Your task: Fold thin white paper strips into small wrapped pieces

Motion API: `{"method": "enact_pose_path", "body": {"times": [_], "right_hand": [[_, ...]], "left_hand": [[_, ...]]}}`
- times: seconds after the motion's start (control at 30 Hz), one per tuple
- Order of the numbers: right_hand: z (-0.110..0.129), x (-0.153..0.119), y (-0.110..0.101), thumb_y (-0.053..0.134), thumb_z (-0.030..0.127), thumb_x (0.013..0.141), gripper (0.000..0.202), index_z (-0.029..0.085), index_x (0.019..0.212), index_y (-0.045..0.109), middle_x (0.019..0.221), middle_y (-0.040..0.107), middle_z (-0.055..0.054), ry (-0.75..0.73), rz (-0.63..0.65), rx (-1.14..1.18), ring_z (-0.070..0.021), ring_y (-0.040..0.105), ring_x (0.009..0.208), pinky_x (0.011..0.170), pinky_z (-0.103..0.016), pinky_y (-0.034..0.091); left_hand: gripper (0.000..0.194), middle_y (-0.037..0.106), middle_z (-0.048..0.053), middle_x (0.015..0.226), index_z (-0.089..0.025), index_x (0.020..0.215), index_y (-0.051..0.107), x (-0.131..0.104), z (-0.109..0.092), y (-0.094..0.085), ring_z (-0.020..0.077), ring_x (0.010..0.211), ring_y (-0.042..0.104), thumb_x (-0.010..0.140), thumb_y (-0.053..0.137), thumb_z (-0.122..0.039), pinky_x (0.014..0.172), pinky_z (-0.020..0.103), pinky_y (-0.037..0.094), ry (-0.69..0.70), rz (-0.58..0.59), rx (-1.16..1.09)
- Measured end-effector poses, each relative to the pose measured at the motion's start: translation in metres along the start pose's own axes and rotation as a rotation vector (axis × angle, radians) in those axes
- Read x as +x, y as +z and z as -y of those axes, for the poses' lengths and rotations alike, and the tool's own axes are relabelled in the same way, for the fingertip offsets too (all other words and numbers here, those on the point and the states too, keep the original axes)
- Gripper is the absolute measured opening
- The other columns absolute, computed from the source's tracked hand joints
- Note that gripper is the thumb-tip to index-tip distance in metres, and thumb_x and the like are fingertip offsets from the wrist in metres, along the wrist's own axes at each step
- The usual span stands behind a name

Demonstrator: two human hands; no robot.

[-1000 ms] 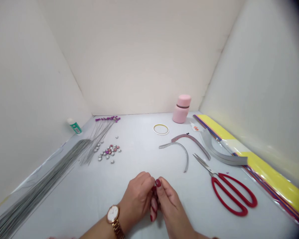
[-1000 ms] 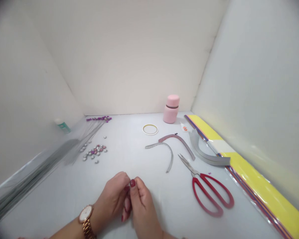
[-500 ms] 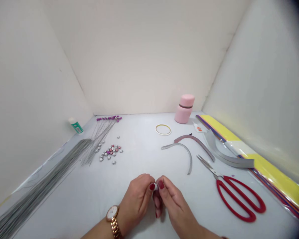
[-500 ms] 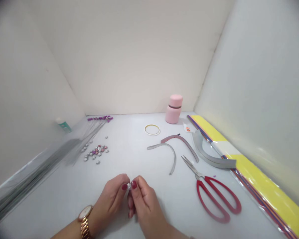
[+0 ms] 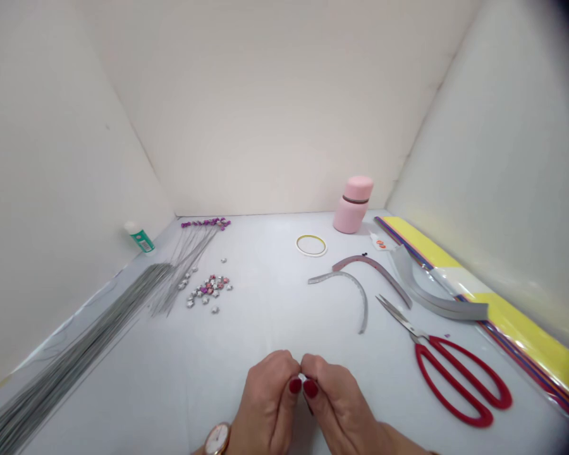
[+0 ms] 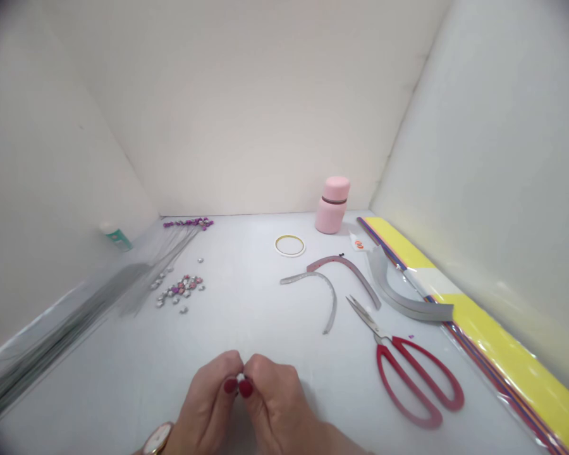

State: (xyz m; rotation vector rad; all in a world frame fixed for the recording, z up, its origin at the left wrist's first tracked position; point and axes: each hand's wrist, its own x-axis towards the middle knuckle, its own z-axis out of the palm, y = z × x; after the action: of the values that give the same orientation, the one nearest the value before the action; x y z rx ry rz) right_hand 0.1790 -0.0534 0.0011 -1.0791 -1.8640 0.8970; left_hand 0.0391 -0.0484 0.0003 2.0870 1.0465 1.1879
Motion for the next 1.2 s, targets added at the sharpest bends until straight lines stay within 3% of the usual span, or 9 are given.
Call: {"method": "enact_pose_path", "body": {"times": [0.2, 0.33, 0.47, 0.67, 1.0, 1.2], "right_hand": [[0.000, 0.001, 0.004, 0.027, 0.037, 0.089, 0.030, 0.023, 0.065, 0.039, 0.054, 0.036, 0.003, -0.004, -0.008, 0.074, -0.0130, 0.036, 0.046, 0.046, -0.025, 0.032], [0.001, 0.003, 0.004, 0.024, 0.036, 0.090, 0.030, 0.023, 0.065, 0.034, 0.055, 0.035, 0.004, 0.117, 0.057, 0.137, -0.0129, 0.037, 0.048, 0.048, -0.025, 0.032], [-0.003, 0.005, 0.002, 0.024, 0.035, 0.091, 0.028, 0.023, 0.068, 0.034, 0.055, 0.033, 0.005, 0.169, 0.028, 0.147, -0.0124, 0.035, 0.048, 0.048, -0.024, 0.031], [-0.007, 0.003, 0.000, 0.024, 0.032, 0.091, 0.026, 0.023, 0.069, 0.035, 0.057, 0.032, 0.005, 0.094, 0.052, 0.098, -0.0125, 0.035, 0.049, 0.050, -0.025, 0.031], [-0.007, 0.007, -0.002, 0.025, 0.027, 0.091, 0.025, 0.023, 0.069, 0.036, 0.057, 0.039, 0.004, 0.016, 0.097, 0.061, -0.0120, 0.041, 0.049, 0.048, -0.023, 0.034], [-0.010, 0.005, 0.001, 0.026, 0.027, 0.090, 0.014, 0.022, 0.086, 0.039, 0.057, 0.045, 0.004, -0.066, 0.057, -0.045, -0.0117, 0.044, 0.046, 0.045, -0.021, 0.035]], "left_hand": [[0.032, 0.047, 0.001, 0.055, -0.024, 0.066, 0.042, -0.004, -0.001, 0.008, 0.0173, 0.051, 0.046, 0.090, 0.023, -0.036, 0.049, 0.029, 0.039, -0.036, -0.062, 0.080], [0.029, 0.047, 0.000, 0.059, -0.023, 0.067, 0.039, -0.002, 0.003, 0.009, 0.0143, 0.053, 0.045, 0.091, 0.024, -0.028, 0.052, 0.026, 0.039, -0.097, -0.003, -0.018], [0.019, 0.044, -0.001, 0.064, -0.021, 0.076, 0.039, 0.002, 0.005, 0.002, 0.0135, 0.056, 0.044, 0.089, 0.027, -0.029, 0.054, 0.025, 0.038, -0.181, 0.019, -0.043], [0.014, 0.040, -0.001, 0.062, -0.021, 0.072, 0.033, 0.003, 0.007, -0.004, 0.0138, 0.056, 0.039, 0.085, 0.034, -0.017, 0.051, 0.025, 0.031, 0.022, 0.075, 0.137], [0.016, 0.040, -0.001, 0.061, -0.020, 0.071, 0.035, 0.004, 0.007, -0.005, 0.0134, 0.057, 0.040, 0.086, 0.028, -0.018, 0.054, 0.025, 0.033, -0.039, 0.108, 0.025], [0.015, 0.040, -0.002, 0.061, -0.020, 0.073, 0.037, 0.003, 0.007, -0.003, 0.0123, 0.056, 0.039, 0.086, 0.030, -0.016, 0.053, 0.024, 0.032, -0.015, 0.078, -0.019]]}}
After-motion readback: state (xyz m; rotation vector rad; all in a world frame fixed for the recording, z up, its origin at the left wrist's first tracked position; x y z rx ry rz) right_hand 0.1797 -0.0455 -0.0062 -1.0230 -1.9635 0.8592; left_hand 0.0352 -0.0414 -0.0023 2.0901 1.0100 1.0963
